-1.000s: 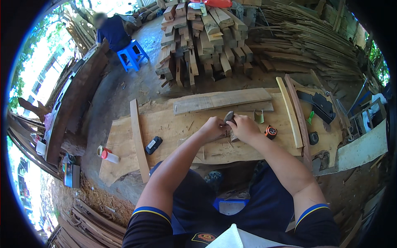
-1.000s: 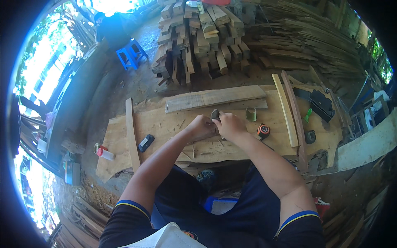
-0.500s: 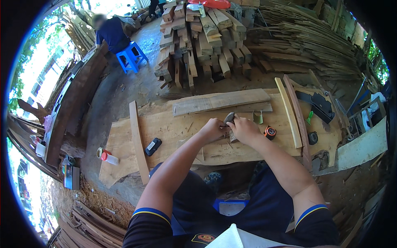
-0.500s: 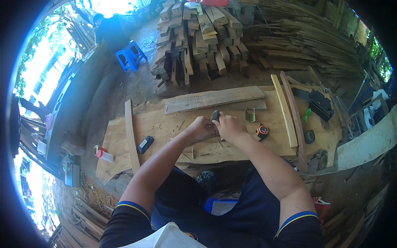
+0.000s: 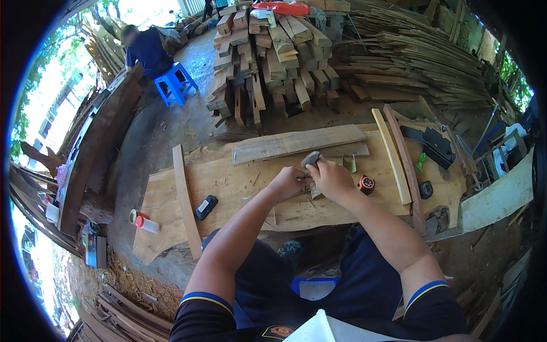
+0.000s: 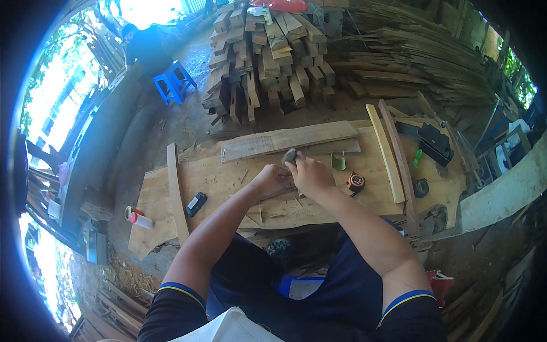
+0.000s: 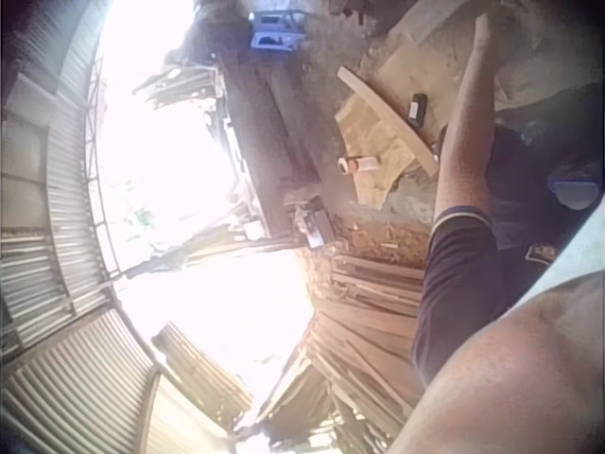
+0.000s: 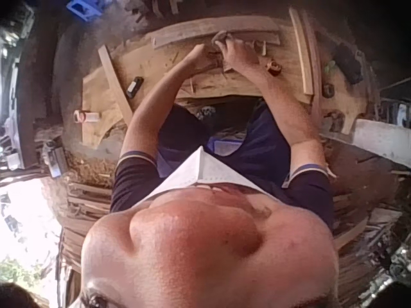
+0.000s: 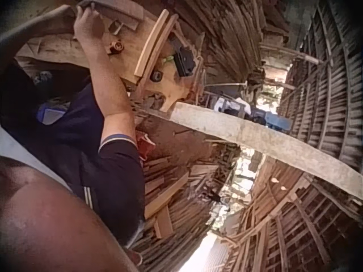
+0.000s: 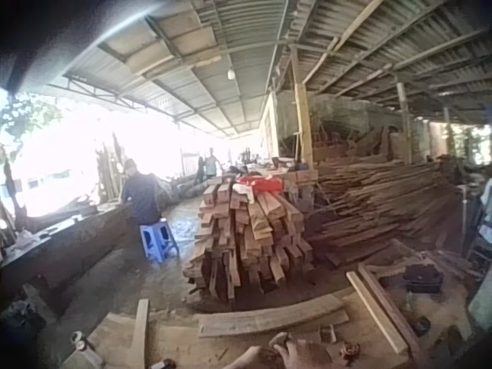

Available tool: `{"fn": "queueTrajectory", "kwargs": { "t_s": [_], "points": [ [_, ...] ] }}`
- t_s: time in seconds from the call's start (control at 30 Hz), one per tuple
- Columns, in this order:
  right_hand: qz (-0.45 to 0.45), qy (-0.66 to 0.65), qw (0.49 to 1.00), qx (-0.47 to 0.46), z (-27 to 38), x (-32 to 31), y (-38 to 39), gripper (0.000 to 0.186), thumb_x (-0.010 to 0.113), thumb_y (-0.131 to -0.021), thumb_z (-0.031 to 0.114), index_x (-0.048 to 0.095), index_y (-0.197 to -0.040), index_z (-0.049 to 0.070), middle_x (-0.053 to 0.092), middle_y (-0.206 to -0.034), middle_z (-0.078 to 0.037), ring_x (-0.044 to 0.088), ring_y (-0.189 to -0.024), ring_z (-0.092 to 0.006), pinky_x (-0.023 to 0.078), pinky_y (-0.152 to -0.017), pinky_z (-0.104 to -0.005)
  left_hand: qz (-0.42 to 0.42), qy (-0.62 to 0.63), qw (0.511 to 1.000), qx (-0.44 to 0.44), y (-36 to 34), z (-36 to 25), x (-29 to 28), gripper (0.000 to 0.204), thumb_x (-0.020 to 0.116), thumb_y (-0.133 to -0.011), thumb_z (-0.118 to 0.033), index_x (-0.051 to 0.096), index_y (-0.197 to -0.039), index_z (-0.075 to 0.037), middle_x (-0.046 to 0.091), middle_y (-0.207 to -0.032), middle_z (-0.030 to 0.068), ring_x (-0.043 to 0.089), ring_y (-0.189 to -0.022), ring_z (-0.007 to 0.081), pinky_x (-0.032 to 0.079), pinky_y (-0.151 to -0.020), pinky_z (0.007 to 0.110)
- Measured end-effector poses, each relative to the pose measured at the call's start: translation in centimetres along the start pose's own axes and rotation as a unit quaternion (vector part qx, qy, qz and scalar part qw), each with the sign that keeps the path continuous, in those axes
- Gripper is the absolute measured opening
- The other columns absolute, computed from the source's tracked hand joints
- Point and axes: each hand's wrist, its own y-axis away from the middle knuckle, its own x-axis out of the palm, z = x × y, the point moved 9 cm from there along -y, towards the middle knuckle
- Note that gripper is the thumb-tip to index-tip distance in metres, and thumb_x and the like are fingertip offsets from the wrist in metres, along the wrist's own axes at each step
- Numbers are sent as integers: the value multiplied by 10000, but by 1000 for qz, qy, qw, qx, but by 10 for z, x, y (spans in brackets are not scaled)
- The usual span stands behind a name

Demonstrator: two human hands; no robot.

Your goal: Use a hammer and chisel to carve or shape a piece of wood on a workbench.

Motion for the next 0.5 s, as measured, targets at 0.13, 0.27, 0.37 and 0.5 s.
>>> {"fn": "queueTrajectory", "kwargs": {
  "t_s": [0.13, 0.27, 0.37, 0.5],
  "points": [
    [-121, -28, 991, -46, 11, -31, -1, 364, 447, -987, 374, 573, -1025, 34, 675, -812, -216, 667, -746, -412, 531, -649, -511, 8, 3, 999, -31, -2, -1, 0, 254, 670, -849, -268, 702, -846, -16, 630, -692, 219, 606, -621, 351, 488, -638, 402],
    [8, 54, 998, 12, -10, 12, 0, 370, 448, -985, 378, 581, -998, 33, 673, -791, -206, 662, -723, -405, 527, -624, -511, 4, -11, 1000, -27, -1, -2, 0, 263, 670, -850, -278, 706, -861, -17, 635, -705, 223, 623, -651, 364, 494, -652, 401],
    [21, 45, 999, 0, -7, 11, -2, 393, 429, -990, 393, 588, -999, 34, 676, -796, -202, 665, -735, -404, 530, -631, -510, -2, 2, 1000, -29, -1, 3, -1, 264, 670, -851, -281, 709, -873, -21, 641, -719, 225, 635, -675, 370, 498, -661, 399],
    [-70, -28, 996, -40, 6, -22, -1, 422, 409, -991, 418, 588, -1031, 39, 683, -819, -206, 670, -788, -413, 539, -682, -507, 13, 7, 999, -29, -3, -2, -3, 277, 679, -845, -291, 710, -886, -19, 648, -734, 224, 646, -691, 364, 503, -672, 396]
  ]
}}
